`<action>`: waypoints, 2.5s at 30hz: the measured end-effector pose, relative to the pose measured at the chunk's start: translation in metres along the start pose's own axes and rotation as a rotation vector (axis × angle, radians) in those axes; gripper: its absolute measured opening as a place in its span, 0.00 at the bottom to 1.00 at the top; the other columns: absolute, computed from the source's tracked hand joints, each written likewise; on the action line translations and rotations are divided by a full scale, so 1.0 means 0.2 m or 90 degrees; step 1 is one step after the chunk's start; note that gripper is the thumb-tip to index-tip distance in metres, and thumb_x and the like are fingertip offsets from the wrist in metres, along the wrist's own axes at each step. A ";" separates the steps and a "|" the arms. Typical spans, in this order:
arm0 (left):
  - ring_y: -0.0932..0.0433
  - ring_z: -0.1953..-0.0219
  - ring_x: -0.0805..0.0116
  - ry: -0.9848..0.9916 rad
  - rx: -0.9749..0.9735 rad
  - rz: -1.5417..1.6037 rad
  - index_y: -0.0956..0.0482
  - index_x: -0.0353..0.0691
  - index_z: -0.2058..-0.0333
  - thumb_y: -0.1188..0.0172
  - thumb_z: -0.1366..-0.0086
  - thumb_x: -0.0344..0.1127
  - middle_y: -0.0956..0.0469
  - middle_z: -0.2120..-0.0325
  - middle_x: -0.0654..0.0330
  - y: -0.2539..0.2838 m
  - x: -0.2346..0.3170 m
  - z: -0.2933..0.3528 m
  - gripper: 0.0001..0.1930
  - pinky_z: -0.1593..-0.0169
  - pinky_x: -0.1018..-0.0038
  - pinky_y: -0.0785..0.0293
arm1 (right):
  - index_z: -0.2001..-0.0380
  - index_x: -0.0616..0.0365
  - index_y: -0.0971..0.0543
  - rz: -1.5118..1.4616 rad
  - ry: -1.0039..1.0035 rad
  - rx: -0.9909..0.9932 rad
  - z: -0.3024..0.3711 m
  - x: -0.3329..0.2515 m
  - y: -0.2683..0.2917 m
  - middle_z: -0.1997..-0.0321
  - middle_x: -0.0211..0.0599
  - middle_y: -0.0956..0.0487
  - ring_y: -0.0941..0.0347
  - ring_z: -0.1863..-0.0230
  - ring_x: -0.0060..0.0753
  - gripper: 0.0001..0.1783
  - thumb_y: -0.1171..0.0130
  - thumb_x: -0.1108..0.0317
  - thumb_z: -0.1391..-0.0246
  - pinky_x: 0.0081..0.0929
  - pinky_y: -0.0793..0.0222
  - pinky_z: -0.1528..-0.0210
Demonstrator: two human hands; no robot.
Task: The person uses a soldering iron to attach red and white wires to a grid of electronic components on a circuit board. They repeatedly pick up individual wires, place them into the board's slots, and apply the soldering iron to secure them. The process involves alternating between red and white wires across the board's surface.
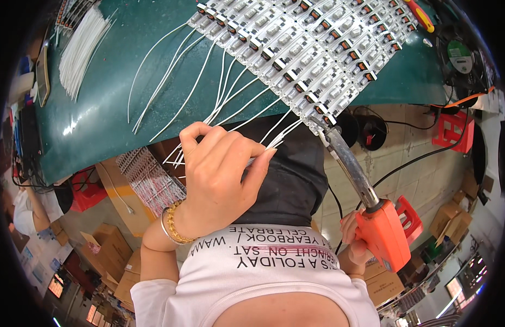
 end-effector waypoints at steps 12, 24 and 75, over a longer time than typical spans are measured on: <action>0.32 0.76 0.67 -0.018 0.014 0.001 0.22 0.44 0.76 0.31 0.52 0.28 0.29 0.81 0.68 -0.03 0.04 0.01 0.08 0.57 0.65 0.43 | 0.80 0.62 0.25 -0.195 0.253 0.042 -0.02 -0.07 0.00 0.84 0.30 0.28 0.33 0.85 0.29 0.25 0.33 0.48 0.50 0.24 0.36 0.80; 0.32 0.76 0.67 -0.017 0.015 -0.004 0.23 0.44 0.77 0.31 0.52 0.28 0.30 0.82 0.67 -0.02 0.04 0.02 0.08 0.57 0.66 0.43 | 0.80 0.61 0.25 -0.092 0.218 0.007 0.01 -0.06 0.02 0.83 0.32 0.28 0.32 0.86 0.31 0.28 0.34 0.43 0.52 0.23 0.36 0.80; 0.25 0.72 0.59 -0.074 0.112 -0.167 0.27 0.37 0.75 0.39 0.42 0.29 0.23 0.76 0.57 0.36 -0.54 -1.00 0.06 0.64 0.66 0.32 | 0.58 0.69 0.28 -0.154 0.281 0.180 -0.92 -0.61 0.08 0.75 0.34 0.29 0.34 0.79 0.29 0.27 0.38 0.52 0.45 0.23 0.40 0.76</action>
Point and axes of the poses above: each hand's wrist, its own z-axis away from the middle knuckle, its own y-axis out of the back of the hand, x = y × z, the point moved 7 cm from there along -z, towards the middle knuckle
